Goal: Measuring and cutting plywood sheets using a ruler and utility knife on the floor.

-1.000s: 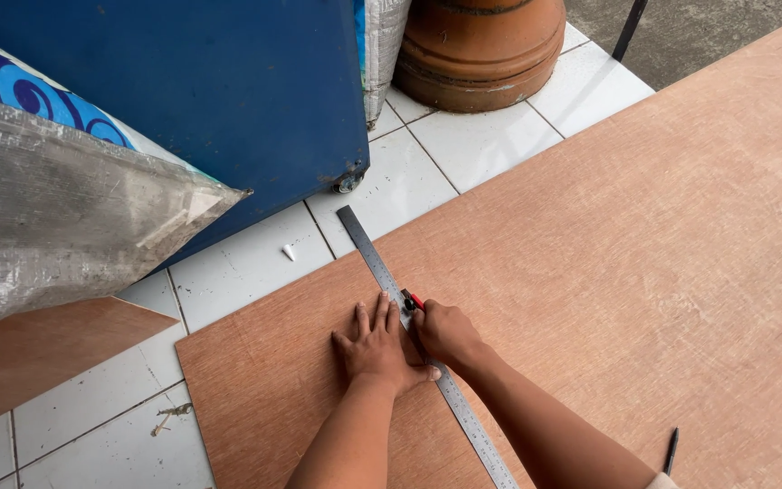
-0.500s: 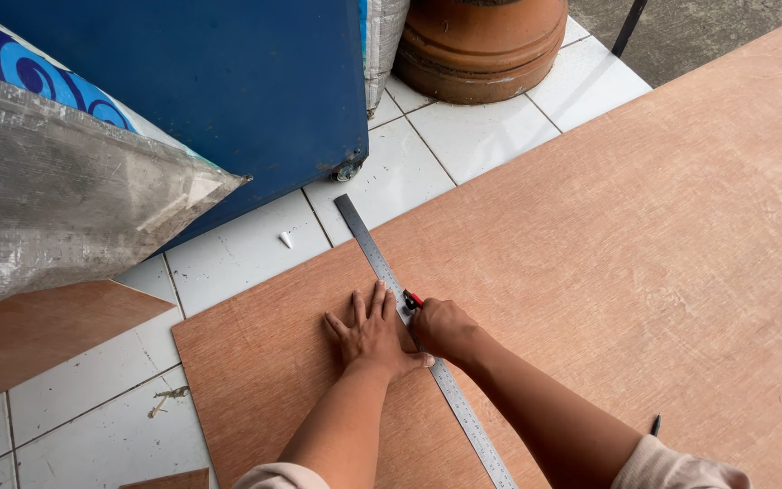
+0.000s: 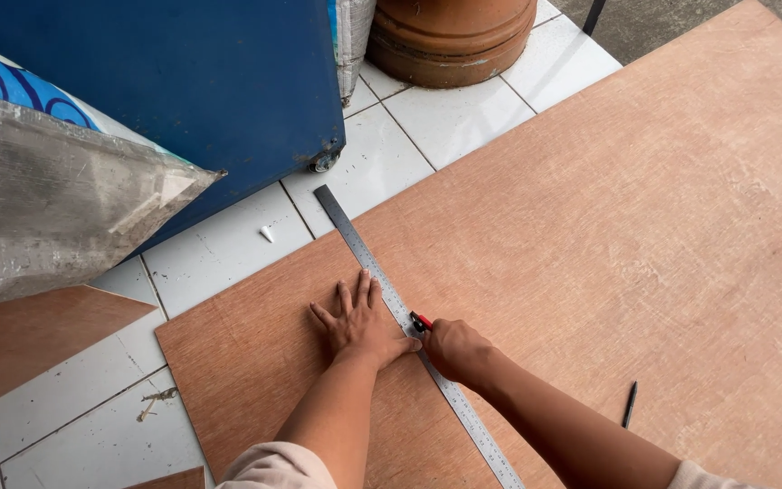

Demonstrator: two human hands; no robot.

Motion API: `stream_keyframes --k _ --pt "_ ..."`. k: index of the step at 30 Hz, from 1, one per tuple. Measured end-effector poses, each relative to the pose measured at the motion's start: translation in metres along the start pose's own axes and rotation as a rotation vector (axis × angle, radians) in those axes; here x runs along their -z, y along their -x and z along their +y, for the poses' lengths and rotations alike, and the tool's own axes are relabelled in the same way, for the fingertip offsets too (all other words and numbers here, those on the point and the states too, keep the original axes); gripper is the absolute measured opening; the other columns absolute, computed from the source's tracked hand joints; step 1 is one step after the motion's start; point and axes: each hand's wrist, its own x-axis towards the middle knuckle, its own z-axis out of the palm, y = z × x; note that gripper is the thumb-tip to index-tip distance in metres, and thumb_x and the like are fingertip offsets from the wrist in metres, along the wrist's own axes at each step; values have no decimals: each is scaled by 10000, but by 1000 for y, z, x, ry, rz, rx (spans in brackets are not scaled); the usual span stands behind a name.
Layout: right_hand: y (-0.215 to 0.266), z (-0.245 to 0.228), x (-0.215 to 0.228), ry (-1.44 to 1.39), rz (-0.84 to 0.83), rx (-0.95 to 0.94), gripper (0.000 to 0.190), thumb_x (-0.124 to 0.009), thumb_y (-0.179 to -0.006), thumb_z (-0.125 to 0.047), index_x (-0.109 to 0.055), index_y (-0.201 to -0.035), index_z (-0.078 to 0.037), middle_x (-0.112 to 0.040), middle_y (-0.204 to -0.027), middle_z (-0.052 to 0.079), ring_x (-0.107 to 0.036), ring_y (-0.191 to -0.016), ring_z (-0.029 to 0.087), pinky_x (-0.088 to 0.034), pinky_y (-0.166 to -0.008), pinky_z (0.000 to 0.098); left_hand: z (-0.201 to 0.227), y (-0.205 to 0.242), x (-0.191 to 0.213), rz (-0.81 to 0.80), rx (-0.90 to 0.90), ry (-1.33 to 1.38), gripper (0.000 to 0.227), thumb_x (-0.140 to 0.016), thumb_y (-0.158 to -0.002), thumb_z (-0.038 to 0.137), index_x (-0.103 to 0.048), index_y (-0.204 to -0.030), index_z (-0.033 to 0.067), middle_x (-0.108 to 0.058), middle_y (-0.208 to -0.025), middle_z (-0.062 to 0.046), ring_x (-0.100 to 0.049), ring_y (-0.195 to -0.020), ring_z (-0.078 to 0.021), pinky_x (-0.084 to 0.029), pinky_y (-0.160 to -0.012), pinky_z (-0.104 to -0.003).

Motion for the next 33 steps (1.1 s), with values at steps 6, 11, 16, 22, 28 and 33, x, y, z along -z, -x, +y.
stream_keyframes --k 6,11,16,22,28,33 --pt "26 19 -10 -33 -48 -129 390 -308 -889 -364 -593 -937 -103 -637 -794 101 -658 -777 268 -531 -617 379 7 2 5 -16 16 -72 983 -525 -683 698 -84 -1387 173 9 -1482 28 -61 -1346 -268 -140 -966 -682" --pt "71 31 -11 195 -158 -21 366 -276 -904 -283 -566 -991 -77 -618 -908 146 -629 -873 319 -510 -706 446 9 -6 -5 3 15 -128 995 -535 -666 703 -83 -1379 176 -8 -1481 14 -84 -1340 -285 -183 -942 -686" --pt "94 50 -37 55 -100 -201 439 -254 -893 -419 -570 -971 -124 -633 -876 83 -638 -884 239 -497 -744 441 10 5 1 16 31 -115 975 -540 -677 680 -100 -1381 168 -25 -1484 8 -109 -1342 -292 -211 -938 -680" --pt "117 58 -38 129 -138 -174 365 -265 -892 -306 -568 -947 -110 -624 -876 111 -633 -872 270 -495 -728 449 7 -2 -8 45 28 -111 998 -527 -654 707 -99 -1386 180 -24 -1484 20 -106 -1340 -304 -197 -905 -723" --pt "147 80 -58 56 -148 -334 353 -278 -878 -351 -563 -921 -147 -630 -831 63 -637 -871 228 -501 -738 433 4 -13 -16 72 25 -101 1020 -535 -620 724 -115 -1382 191 -34 -1484 19 -109 -1340 -311 -227 -893 -721" --pt "176 96 -64 7 -202 -279 296 -317 -926 -283 -489 -764 -105 -537 -661 23 -498 -516 151 -415 -398 313 7 -18 -17 17 78 -21 1178 -609 -535 744 -13 -1395 203 78 -1476 88 -28 -1341 -272 -113 -959 -700"
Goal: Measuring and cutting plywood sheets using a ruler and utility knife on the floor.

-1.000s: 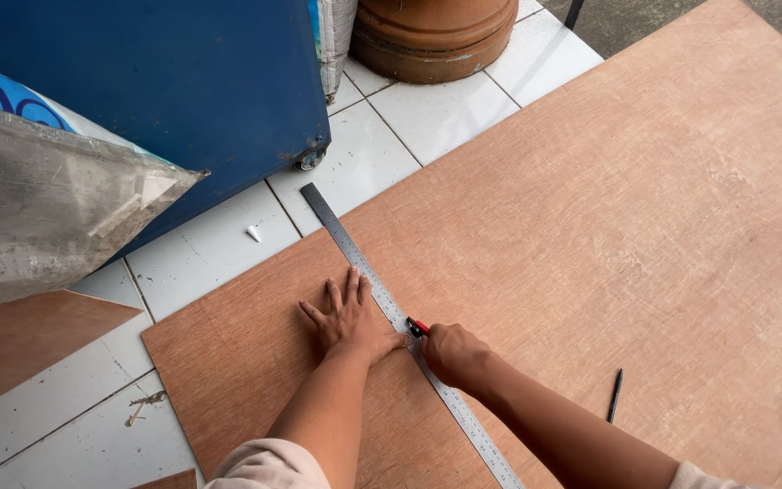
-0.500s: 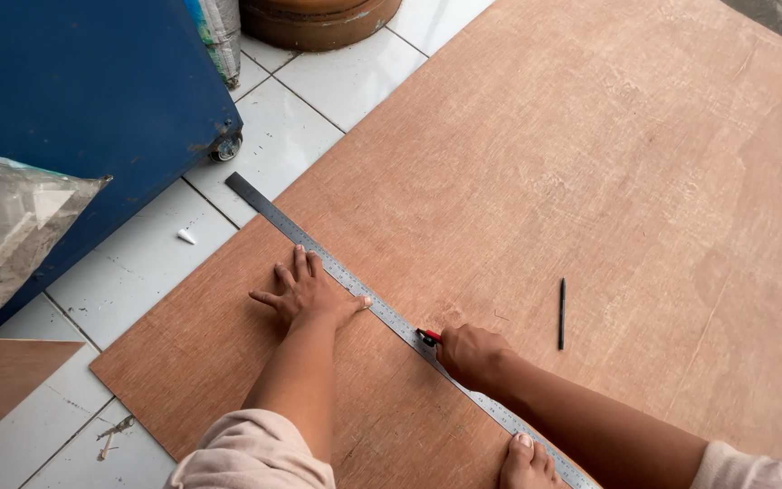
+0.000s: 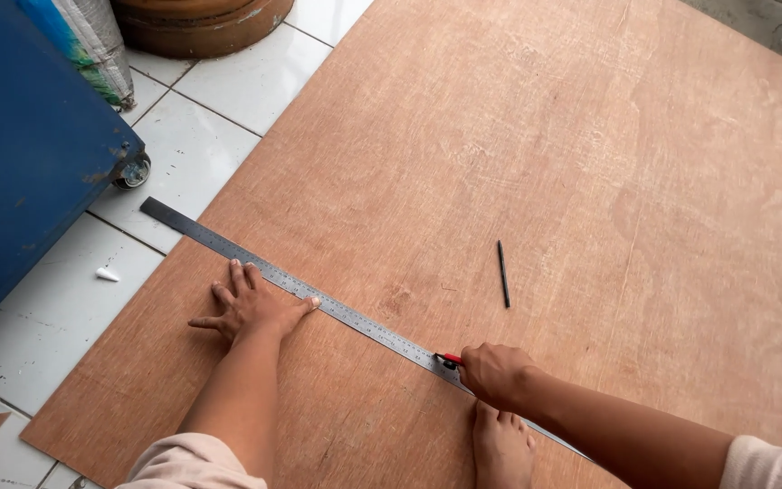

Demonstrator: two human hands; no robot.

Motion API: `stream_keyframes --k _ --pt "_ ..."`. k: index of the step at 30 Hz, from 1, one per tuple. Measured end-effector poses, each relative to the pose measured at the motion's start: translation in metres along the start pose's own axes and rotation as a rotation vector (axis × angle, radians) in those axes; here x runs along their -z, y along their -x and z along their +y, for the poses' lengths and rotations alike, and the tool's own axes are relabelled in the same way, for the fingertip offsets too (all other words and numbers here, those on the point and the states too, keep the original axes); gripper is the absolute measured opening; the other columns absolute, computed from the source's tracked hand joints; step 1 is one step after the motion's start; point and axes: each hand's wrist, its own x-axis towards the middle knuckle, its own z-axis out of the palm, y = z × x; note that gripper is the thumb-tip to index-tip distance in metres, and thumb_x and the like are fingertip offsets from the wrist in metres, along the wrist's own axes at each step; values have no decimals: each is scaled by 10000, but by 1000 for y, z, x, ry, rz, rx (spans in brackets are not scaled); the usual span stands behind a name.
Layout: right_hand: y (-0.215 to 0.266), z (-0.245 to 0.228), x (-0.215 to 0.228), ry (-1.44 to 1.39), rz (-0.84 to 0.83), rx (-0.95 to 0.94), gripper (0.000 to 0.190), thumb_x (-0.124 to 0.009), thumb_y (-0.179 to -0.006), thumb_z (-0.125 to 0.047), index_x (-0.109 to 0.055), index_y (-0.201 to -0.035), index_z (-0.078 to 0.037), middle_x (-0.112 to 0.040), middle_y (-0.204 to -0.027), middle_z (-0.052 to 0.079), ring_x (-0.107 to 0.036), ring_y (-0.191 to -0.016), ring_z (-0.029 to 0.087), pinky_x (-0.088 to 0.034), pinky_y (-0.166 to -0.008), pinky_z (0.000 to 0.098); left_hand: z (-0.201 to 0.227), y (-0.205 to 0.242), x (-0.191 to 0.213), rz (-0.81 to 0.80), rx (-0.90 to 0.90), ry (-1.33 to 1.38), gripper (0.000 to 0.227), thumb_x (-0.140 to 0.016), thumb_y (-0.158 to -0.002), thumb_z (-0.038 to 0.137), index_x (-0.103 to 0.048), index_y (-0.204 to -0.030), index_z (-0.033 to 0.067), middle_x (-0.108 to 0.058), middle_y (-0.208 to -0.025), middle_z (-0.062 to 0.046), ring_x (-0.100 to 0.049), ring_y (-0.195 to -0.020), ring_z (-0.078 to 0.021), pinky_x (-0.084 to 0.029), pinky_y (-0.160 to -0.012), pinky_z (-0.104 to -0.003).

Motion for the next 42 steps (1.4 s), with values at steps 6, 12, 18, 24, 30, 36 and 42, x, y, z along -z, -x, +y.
stream_keyframes --k 6,12,18,24,30,36,42 --pt "12 34 -32 64 -24 -24 319 -260 -938 -337 -474 -892 -105 -571 -755 45 -549 -575 180 -435 -442 341 1 5 6 -13 17 -6 1193 -595 -526 748 9 -1398 204 91 -1474 106 -36 -1344 -260 -103 -965 -695" --pt "32 49 -41 -28 -38 -54 364 -266 -945 -407 -472 -894 -110 -558 -746 33 -523 -563 159 -437 -465 317 1 3 2 17 9 18 1184 -606 -504 741 -36 -1395 209 52 -1475 114 -56 -1339 -257 -89 -950 -712" --pt "47 82 -72 6 -40 -89 382 -242 -951 -409 -465 -900 -103 -559 -707 38 -519 -530 161 -444 -450 320 0 -6 -5 28 -4 26 1214 -580 -468 768 -6 -1395 235 74 -1476 106 -22 -1351 -272 -86 -941 -720" --pt "72 122 -106 65 -84 -154 380 -214 -949 -422 -441 -869 -128 -528 -665 22 -472 -500 163 -406 -451 337 -3 -5 -4 20 0 40 1230 -577 -455 768 -4 -1397 223 74 -1476 97 -8 -1353 -281 -87 -940 -722" --pt "78 128 -92 165 -160 -220 332 -240 -911 -354 -487 -812 -155 -523 -664 -12 -454 -524 129 -407 -478 291 -4 -10 -9 41 -10 48 1225 -576 -452 763 -22 -1394 208 67 -1478 87 -32 -1344 -300 -76 -949 -710" --pt "79 74 -18 -370 134 -325 323 -353 -879 -339 -554 -760 -116 -602 -675 35 -576 -623 154 -469 -529 268 -21 -50 -57 179 -406 -145 835 -390 -670 644 -35 -1376 373 96 -1470 96 -36 -1328 -398 -6 -973 -654" --pt "31 32 -27 -681 169 -46 320 -363 -915 -358 -507 -825 -87 -588 -763 114 -538 -726 247 -437 -641 355 -68 -14 -86 334 -596 -282 675 -145 -782 635 -9 -1381 353 13 -1471 118 -36 -1342 -306 -105 -971 -662"
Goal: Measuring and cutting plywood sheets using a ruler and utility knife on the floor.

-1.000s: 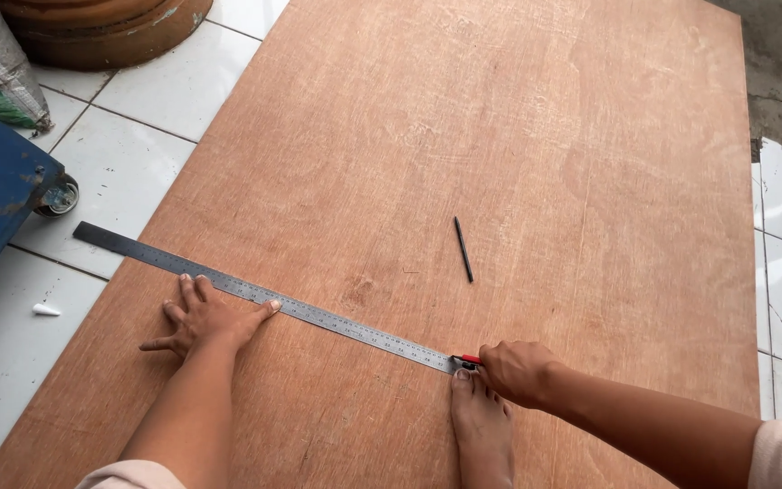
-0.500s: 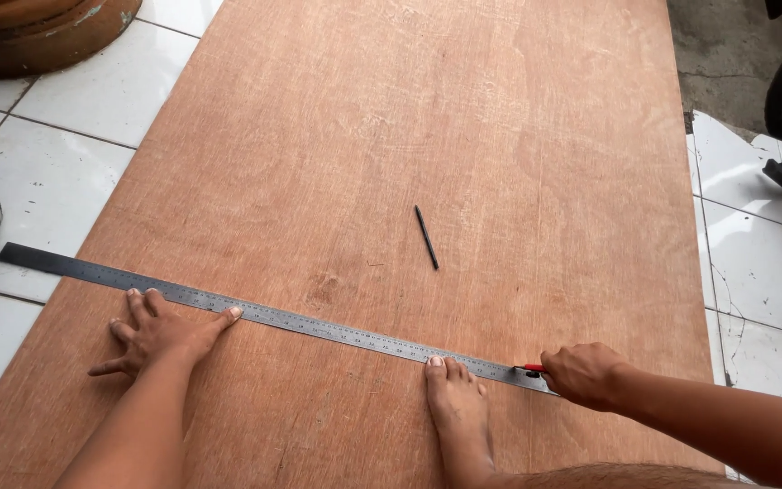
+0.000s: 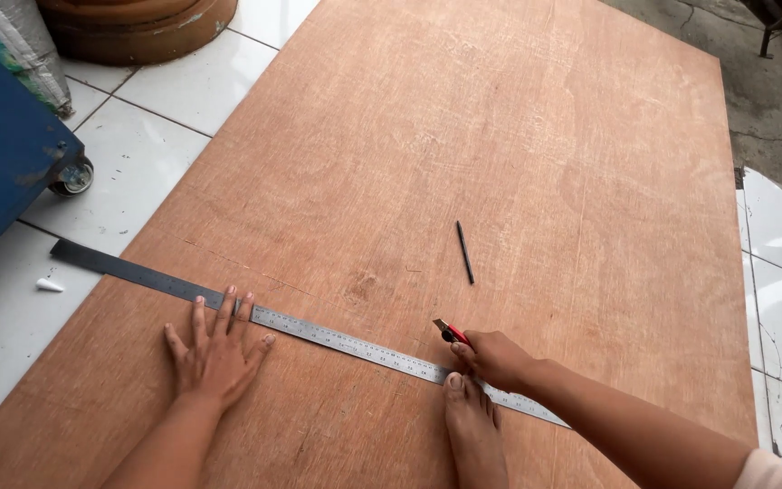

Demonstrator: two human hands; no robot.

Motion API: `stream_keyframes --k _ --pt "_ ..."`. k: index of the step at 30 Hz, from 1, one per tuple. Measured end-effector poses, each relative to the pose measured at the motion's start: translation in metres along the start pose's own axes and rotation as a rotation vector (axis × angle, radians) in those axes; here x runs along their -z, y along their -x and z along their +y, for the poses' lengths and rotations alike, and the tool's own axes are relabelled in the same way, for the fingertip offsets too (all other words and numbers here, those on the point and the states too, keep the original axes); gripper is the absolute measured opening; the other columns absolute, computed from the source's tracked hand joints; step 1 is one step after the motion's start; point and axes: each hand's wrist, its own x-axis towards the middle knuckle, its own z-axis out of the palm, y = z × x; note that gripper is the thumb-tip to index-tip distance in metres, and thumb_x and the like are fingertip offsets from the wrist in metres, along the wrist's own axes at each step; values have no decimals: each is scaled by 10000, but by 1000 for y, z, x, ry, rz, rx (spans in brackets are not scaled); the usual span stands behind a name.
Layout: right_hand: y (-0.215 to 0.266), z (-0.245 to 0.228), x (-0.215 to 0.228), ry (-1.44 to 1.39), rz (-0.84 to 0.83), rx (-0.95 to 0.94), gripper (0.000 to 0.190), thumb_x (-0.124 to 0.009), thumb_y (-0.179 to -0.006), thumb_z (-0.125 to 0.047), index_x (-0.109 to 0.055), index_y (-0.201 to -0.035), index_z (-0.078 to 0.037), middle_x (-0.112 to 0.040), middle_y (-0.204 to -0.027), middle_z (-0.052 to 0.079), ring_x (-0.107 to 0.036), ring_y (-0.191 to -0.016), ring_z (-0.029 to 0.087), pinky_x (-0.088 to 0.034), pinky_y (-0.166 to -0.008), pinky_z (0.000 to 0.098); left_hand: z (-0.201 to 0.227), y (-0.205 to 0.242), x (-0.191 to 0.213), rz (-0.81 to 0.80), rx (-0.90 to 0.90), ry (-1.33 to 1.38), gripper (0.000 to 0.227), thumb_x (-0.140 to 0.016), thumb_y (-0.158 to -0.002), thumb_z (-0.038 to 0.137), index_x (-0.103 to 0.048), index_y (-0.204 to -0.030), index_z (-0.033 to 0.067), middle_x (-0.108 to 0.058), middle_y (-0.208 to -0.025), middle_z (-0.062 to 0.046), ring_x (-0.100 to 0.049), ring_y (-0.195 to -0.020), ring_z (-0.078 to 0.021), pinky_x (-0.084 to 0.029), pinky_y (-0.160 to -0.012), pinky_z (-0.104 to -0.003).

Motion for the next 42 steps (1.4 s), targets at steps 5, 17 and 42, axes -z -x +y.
stream_keyframes --k 5,17,42 --pt "-13 -59 -4 29 -148 46 282 -378 -916 -354 -474 -773 -130 -629 -759 35 -604 -669 137 -443 -589 266 -29 78 -45 475 64 -43 694 -223 -780 594 -72 -1398 317 -58 -1487 39 -91 -1343 -273 -132 -988 -582" --pt "-102 -265 -10 -95 -105 220 265 -334 -894 -310 -447 -822 -81 -597 -772 91 -530 -584 196 -417 -533 296 -27 88 -66 780 173 -16 645 -347 -709 618 -411 -1269 306 -430 -1320 77 -403 -1228 -170 -309 -983 -438" --pt "-194 -360 -60 334 52 387 342 -262 -923 -327 -455 -915 -45 -568 -824 145 -546 -658 275 -412 -497 397 -25 56 -94 1176 233 25 308 -313 -895 438 -548 -1064 332 -591 -1089 115 -521 -1068 -162 -341 -917 -422"
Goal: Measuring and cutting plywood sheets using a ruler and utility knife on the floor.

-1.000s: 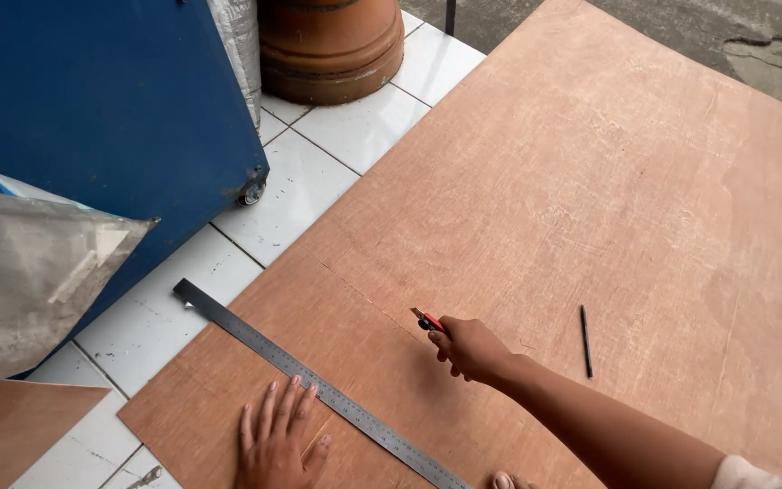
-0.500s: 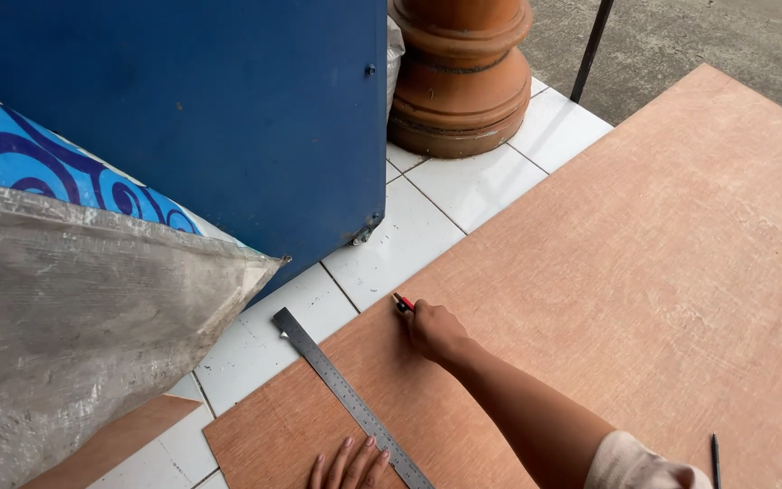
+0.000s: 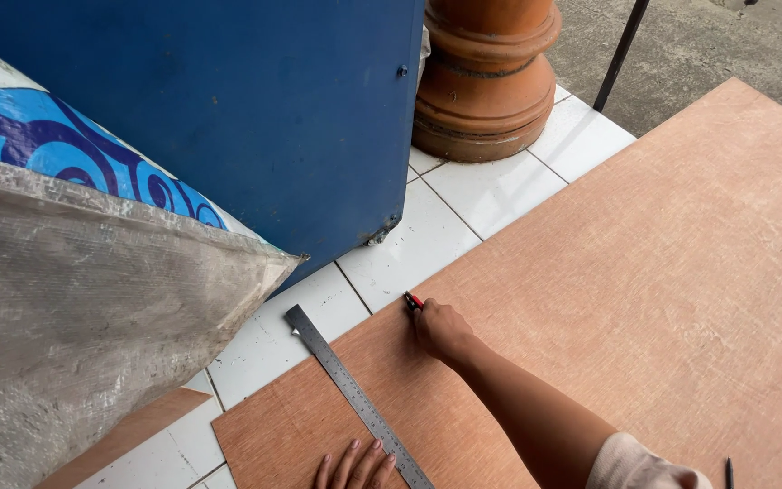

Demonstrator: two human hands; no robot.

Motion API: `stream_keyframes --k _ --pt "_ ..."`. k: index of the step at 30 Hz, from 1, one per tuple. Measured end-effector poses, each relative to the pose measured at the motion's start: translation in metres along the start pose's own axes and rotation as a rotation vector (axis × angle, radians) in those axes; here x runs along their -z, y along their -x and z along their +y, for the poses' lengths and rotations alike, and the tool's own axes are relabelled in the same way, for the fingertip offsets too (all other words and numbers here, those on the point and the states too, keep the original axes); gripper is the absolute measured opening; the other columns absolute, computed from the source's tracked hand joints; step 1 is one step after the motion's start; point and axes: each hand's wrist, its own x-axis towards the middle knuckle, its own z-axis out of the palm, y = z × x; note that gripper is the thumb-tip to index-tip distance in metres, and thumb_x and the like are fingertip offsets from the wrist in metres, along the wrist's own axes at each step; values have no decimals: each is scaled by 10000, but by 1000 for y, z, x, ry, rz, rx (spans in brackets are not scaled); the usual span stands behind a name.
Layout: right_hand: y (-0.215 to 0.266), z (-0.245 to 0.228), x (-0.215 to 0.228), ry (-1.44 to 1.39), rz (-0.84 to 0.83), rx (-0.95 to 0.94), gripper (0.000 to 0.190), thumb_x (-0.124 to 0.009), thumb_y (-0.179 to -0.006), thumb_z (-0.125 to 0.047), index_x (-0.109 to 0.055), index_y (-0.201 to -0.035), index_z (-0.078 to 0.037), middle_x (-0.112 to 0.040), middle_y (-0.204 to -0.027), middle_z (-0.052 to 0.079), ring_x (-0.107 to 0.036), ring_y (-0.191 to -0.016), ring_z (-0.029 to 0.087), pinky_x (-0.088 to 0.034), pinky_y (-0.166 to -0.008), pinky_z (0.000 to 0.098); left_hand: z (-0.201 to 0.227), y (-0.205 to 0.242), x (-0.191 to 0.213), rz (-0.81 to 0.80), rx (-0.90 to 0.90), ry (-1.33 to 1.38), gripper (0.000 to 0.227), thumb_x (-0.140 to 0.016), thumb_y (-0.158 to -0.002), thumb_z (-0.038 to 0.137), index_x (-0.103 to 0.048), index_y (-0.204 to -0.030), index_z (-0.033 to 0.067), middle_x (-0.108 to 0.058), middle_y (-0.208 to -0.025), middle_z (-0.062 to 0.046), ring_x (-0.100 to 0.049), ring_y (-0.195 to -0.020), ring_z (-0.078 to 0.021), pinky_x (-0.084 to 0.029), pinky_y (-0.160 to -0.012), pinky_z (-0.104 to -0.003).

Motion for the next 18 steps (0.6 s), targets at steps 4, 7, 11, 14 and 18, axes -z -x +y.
stream_keyframes --k 4,7,11,14,18 --pt "-22 2 -1 170 -20 44 163 -346 -866 -114 -487 -900 -40 -579 -749 95 -556 -602 209 -424 -421 318 -11 -23 16 -69 -123 -74 277 -343 -907 325 -531 -1110 312 -586 -1111 105 -550 -1032 -139 -368 -887 -365" --pt "-20 19 -10 225 -59 73 172 -336 -885 -129 -482 -847 -46 -558 -679 79 -500 -530 181 -392 -395 301 -10 -19 16 -46 -144 -105 253 -405 -903 317 -506 -1135 333 -573 -1125 116 -551 -1026 -128 -373 -885 -352" --pt "10 42 -7 49 -90 -39 428 -321 -932 -422 -470 -739 -70 -522 -622 63 -429 -473 162 -332 -391 318 -2 -22 39 -378 -13 128 596 -238 -817 634 -453 -1252 287 -470 -1288 70 -418 -1203 -180 -314 -960 -410" --pt "29 66 -17 288 -118 55 368 -242 -952 -349 -449 -823 -73 -489 -605 30 -437 -453 160 -356 -364 317 -5 -27 44 -340 6 93 583 -279 -801 620 -456 -1243 282 -470 -1280 84 -421 -1200 -173 -298 -984 -398" --pt "94 88 -5 127 -130 -144 343 -290 -918 -314 -467 -743 -78 -513 -638 63 -429 -472 171 -329 -401 325 -7 -34 53 -480 -60 74 692 -376 -728 639 -361 -1314 270 -385 -1353 59 -338 -1255 -182 -266 -1000 -422"
